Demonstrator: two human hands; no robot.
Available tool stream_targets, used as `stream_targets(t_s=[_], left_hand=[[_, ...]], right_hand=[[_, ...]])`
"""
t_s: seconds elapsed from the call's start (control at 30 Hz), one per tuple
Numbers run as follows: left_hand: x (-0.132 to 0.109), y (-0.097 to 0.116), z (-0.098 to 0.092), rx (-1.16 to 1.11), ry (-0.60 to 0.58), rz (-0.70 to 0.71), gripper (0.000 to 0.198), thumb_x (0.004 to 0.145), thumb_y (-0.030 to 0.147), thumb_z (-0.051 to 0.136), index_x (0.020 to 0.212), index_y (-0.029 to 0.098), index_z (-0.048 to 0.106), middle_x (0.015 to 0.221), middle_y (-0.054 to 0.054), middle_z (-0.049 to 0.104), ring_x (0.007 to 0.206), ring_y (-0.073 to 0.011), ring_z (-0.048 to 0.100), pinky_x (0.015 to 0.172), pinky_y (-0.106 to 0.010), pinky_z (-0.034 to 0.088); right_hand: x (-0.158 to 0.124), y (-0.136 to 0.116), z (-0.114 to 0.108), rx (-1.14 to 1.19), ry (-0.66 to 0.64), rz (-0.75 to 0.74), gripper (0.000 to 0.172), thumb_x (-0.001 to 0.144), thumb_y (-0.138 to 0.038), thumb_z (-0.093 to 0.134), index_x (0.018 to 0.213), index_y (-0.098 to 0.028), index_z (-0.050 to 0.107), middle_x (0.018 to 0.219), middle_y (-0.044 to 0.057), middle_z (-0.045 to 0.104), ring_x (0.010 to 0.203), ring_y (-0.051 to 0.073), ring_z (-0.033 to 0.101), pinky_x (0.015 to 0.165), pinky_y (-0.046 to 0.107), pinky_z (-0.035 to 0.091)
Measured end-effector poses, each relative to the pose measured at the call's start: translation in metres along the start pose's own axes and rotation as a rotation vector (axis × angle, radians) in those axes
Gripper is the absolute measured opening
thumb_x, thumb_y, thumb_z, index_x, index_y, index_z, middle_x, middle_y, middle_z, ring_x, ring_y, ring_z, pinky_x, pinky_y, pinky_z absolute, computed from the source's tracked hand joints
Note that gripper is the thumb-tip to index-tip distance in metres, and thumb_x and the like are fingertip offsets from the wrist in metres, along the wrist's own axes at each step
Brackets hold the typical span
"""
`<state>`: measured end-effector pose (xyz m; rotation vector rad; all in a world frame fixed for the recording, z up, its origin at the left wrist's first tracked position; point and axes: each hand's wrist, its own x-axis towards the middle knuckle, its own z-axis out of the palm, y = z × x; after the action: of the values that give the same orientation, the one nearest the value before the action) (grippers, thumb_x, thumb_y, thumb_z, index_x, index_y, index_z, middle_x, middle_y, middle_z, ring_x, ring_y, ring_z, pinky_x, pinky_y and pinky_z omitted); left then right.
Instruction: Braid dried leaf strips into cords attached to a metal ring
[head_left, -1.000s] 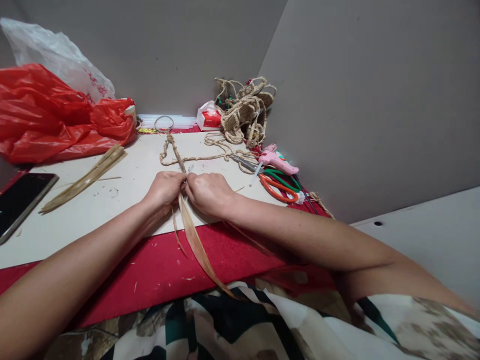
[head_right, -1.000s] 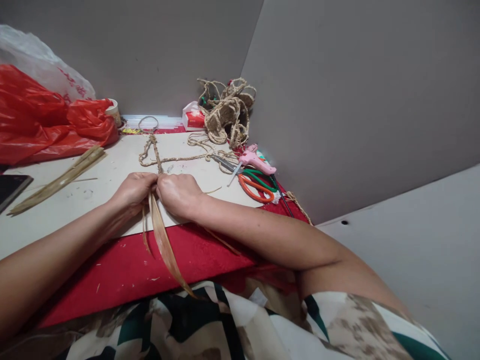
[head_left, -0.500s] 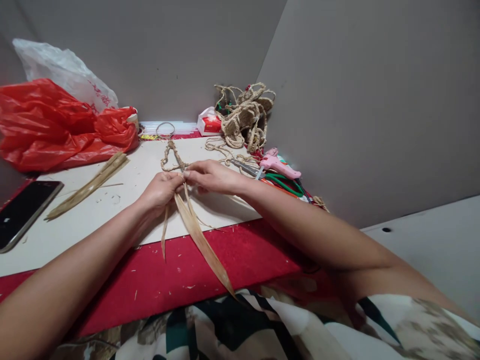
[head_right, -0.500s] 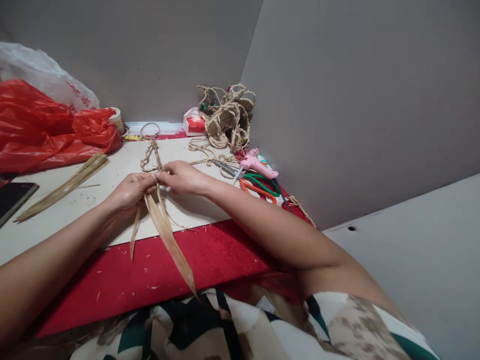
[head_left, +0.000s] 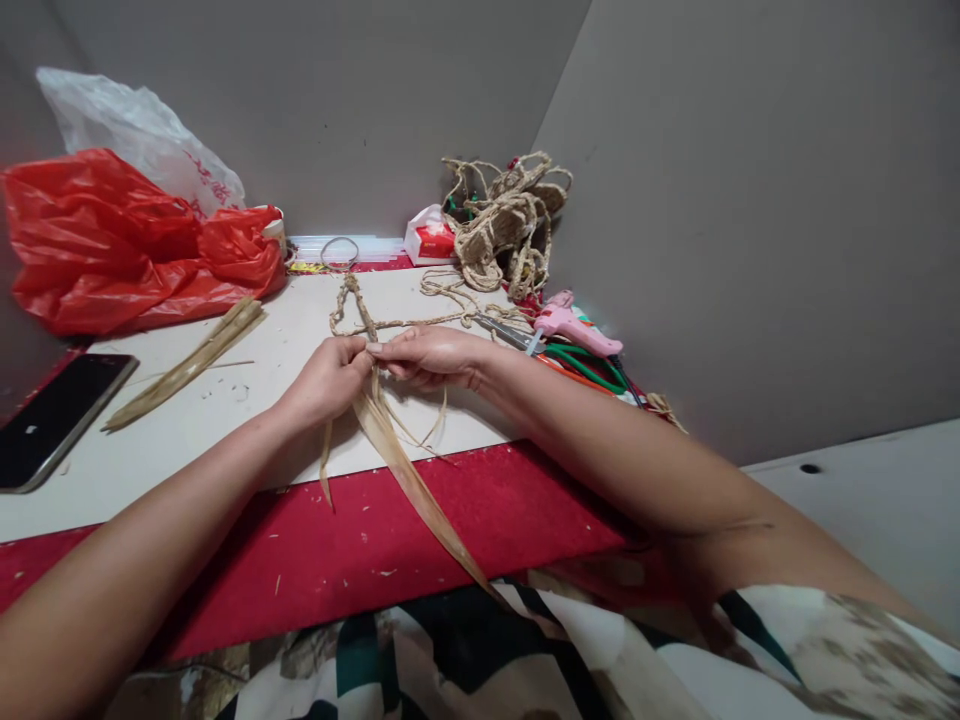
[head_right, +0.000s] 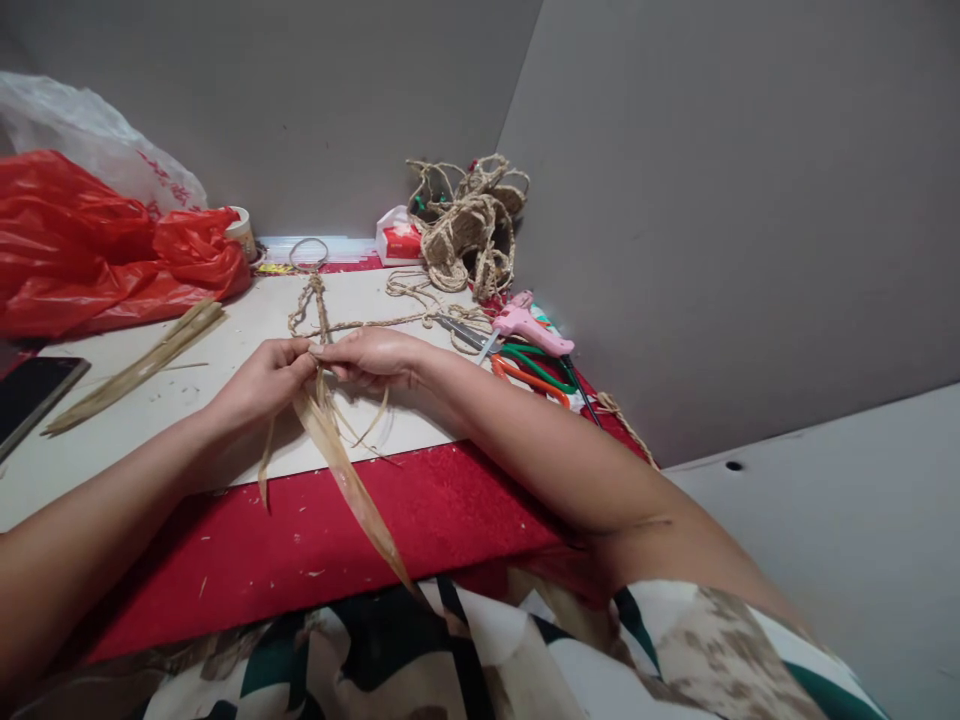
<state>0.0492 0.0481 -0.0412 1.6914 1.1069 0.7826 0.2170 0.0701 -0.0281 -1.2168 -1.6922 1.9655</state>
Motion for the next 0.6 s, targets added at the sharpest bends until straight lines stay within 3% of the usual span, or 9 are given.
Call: stream_targets(t_s=[0.13, 0.4, 0.5, 0.6], left_hand=[[-0.001, 0.0, -0.005, 0.147, -0.014, 0.05, 0.016, 0.079, 0.021, 0.047, 0.069, 0.013, 0.056, 0.055, 0.003, 0.043, 0.05, -0.0081, 0.034, 0.049, -0.021, 0.027], [-0.008, 0.011, -0.009, 0.194, -0.17, -0.096, 0.015, 0.08, 0.021, 0.045, 0.074, 0.014, 0.057, 0.053, 0.002, 0.051, 0.045, -0.008, 0.039, 0.045, -0.02, 0.029], [-0.013, 0.016, -0.008, 0.199, -0.212, -0.112, 0.017, 0.081, 0.019, 0.042, 0.083, 0.014, 0.058, 0.054, 0.0, 0.057, 0.045, -0.0101, 0.046, 0.046, -0.021, 0.034], [-0.016, 0.017, -0.001, 0.177, -0.167, -0.096, 0.018, 0.08, 0.015, 0.042, 0.088, 0.014, 0.057, 0.056, -0.001, 0.06, 0.048, -0.0117, 0.051, 0.049, -0.022, 0.038]], right_hand=[[0.001, 0.004, 0.008, 0.312, -0.039, 0.05, 0.031, 0.094, -0.025, 0.038, 0.069, -0.013, 0.051, 0.042, -0.011, 0.02, 0.035, 0.003, 0.01, 0.034, 0.014, 0.009], [-0.006, 0.008, 0.038, 0.321, 0.267, -0.046, 0.026, 0.089, -0.015, 0.042, 0.064, -0.013, 0.05, 0.038, -0.01, 0.025, 0.029, 0.002, 0.015, 0.03, 0.015, 0.01], [-0.005, 0.011, 0.041, 0.395, 0.271, -0.049, 0.029, 0.09, -0.017, 0.042, 0.061, -0.017, 0.041, 0.039, -0.01, 0.026, 0.03, 0.002, 0.016, 0.031, 0.015, 0.011], [-0.003, 0.015, 0.04, 0.496, 0.208, -0.03, 0.031, 0.09, -0.018, 0.041, 0.06, -0.018, 0.034, 0.039, -0.011, 0.024, 0.031, 0.002, 0.011, 0.031, 0.015, 0.01]])
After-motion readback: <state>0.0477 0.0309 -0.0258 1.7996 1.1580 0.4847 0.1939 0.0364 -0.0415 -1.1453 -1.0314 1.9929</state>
